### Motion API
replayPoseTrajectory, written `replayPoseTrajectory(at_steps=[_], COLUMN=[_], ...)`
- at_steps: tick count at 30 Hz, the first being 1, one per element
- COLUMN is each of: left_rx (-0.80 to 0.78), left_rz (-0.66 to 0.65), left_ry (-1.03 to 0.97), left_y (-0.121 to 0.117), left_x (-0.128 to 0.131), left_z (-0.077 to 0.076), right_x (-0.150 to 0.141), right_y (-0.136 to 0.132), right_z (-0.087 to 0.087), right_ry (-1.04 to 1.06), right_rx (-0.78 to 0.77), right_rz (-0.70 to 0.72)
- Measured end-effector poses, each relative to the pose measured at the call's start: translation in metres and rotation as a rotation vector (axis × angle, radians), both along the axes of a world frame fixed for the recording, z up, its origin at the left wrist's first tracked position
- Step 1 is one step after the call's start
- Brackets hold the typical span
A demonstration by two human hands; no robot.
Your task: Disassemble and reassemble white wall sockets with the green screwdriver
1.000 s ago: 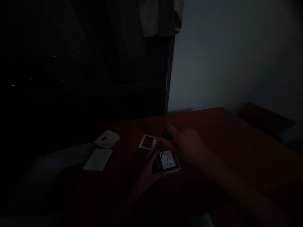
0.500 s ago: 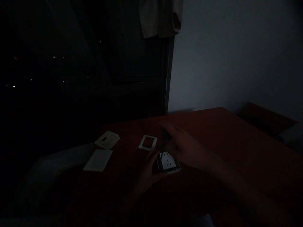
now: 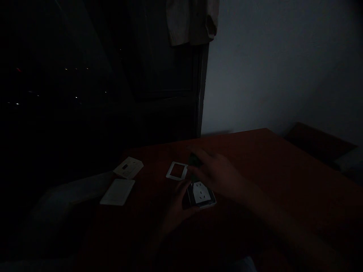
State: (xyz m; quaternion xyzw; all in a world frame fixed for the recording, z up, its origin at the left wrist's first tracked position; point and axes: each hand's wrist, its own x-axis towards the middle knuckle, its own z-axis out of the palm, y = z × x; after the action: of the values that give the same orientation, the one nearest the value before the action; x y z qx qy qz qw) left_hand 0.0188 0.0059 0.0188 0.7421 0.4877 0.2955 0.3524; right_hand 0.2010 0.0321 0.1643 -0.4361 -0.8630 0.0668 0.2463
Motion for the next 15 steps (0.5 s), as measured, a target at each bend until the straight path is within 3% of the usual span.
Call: replayPoseTrajectory(at_steps=[4,10,15], left_rx=[0.001,-0.012,-0.003], left_rz=[-0.011,-0.007,-0.002], left_ry=[0.012,0.013,0.013], left_y=[0.0002,0.0012,0.0007], left_x=[0.0,-0.001,-0.0004], left_z=[0.0004,-0.004,-0.0026], right_x=[-0.0036,0.0,-0.0037], right_y=[0.0003,0.0011,0.0038], right_z=[0.0002,-0.0033,-0.0069], right_ry=[-0.144,0.103,-0.053], right_rx=[0.052,-0.015,0.038], right_rz=[-0.178,0.092,-0.111])
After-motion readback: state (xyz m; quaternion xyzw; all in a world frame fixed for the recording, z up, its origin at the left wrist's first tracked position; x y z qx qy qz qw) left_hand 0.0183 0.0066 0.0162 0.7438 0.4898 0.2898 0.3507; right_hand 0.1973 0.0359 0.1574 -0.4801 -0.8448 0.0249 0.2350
